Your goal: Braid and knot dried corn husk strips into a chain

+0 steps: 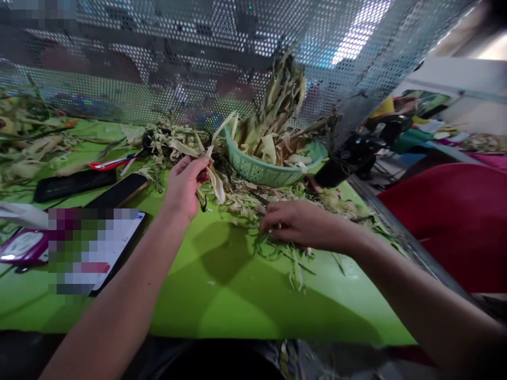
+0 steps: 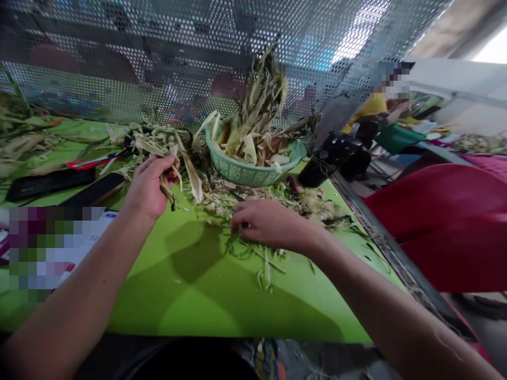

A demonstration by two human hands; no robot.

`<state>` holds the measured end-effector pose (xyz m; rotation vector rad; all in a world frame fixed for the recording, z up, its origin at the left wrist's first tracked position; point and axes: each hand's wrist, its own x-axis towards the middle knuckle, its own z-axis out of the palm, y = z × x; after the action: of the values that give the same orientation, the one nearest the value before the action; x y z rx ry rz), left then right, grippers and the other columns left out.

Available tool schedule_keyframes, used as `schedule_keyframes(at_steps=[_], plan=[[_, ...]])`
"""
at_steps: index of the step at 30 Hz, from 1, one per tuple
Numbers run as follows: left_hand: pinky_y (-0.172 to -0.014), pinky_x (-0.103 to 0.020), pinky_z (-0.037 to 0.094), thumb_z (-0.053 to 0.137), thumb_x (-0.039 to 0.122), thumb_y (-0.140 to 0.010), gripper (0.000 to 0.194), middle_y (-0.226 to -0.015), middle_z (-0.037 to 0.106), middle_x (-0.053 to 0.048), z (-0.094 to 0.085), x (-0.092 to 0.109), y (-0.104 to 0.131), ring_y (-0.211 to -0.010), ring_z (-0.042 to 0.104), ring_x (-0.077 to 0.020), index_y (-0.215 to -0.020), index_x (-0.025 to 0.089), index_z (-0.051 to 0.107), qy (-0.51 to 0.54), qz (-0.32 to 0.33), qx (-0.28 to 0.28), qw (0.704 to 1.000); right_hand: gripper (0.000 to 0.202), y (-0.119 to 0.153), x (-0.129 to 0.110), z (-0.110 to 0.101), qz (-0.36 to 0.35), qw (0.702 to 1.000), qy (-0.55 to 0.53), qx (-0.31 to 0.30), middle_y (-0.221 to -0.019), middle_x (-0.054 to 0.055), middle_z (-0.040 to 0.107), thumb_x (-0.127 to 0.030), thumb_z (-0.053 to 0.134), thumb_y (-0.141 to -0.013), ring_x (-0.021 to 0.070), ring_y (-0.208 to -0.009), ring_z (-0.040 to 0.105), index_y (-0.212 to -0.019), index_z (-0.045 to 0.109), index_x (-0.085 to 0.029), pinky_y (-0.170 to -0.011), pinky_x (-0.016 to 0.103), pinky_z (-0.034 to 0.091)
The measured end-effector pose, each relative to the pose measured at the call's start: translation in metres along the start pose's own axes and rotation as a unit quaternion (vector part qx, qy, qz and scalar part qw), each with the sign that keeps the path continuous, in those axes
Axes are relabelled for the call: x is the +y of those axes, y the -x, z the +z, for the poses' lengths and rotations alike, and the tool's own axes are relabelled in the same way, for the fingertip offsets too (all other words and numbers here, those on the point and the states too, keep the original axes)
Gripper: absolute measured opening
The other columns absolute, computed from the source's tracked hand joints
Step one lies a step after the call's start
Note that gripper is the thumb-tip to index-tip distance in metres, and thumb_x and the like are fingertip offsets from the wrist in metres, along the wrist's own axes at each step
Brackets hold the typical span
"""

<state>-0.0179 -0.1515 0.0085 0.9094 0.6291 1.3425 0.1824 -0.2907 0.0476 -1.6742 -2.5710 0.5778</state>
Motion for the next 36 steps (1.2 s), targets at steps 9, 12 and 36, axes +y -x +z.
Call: schedule_keyframes(at_steps=[9, 12, 36], plan=[[-0.053, -0.019, 0.044, 0.075, 0.032, -0.06, 0.02, -0.061, 0.06, 0.003, -0.003, 0.0, -0.002, -0.051, 0.051, -0.0067, -0.066, 0.019, 0.061, -0.001, -0.018, 0.005, 1.0, 0.014, -0.007, -0.02, 0.025, 0.017, 0.996, 0.076, 0.037, -0.085, 0.004, 0.058, -0.012, 0.052, -0.079, 0.0136, -0.071, 0.054, -0.076, 0.064, -0.017, -0.059, 0.025, 0.035], [-0.052, -0.018, 0.044, 0.075, 0.029, -0.06, 0.019, -0.061, 0.06, 0.003, -0.002, 0.002, -0.001, -0.05, 0.05, -0.0054, -0.065, 0.018, 0.061, 0.017, -0.018, 0.004, 1.0, 0.01, -0.012, -0.015, 0.014, 0.045, 0.993, -0.054, 0.098, -0.087, 0.004, 0.061, -0.016, 0.055, -0.079, 0.0136, -0.073, 0.055, -0.078, 0.065, -0.017, -0.065, 0.026, 0.04], [-0.059, -0.021, 0.045, 0.078, 0.03, -0.06, 0.024, -0.074, 0.064, 0.0, -0.001, 0.012, 0.004, -0.06, 0.055, -0.0083, -0.075, 0.015, 0.067, 0.058, -0.078, -0.059, 0.994, 0.026, -0.057, -0.022, -0.079, 0.059, 0.826, -0.433, 0.355, -0.071, -0.001, 0.061, -0.037, 0.077, -0.067, 0.0047, -0.05, 0.04, -0.072, 0.064, -0.016, -0.046, 0.021, 0.031]])
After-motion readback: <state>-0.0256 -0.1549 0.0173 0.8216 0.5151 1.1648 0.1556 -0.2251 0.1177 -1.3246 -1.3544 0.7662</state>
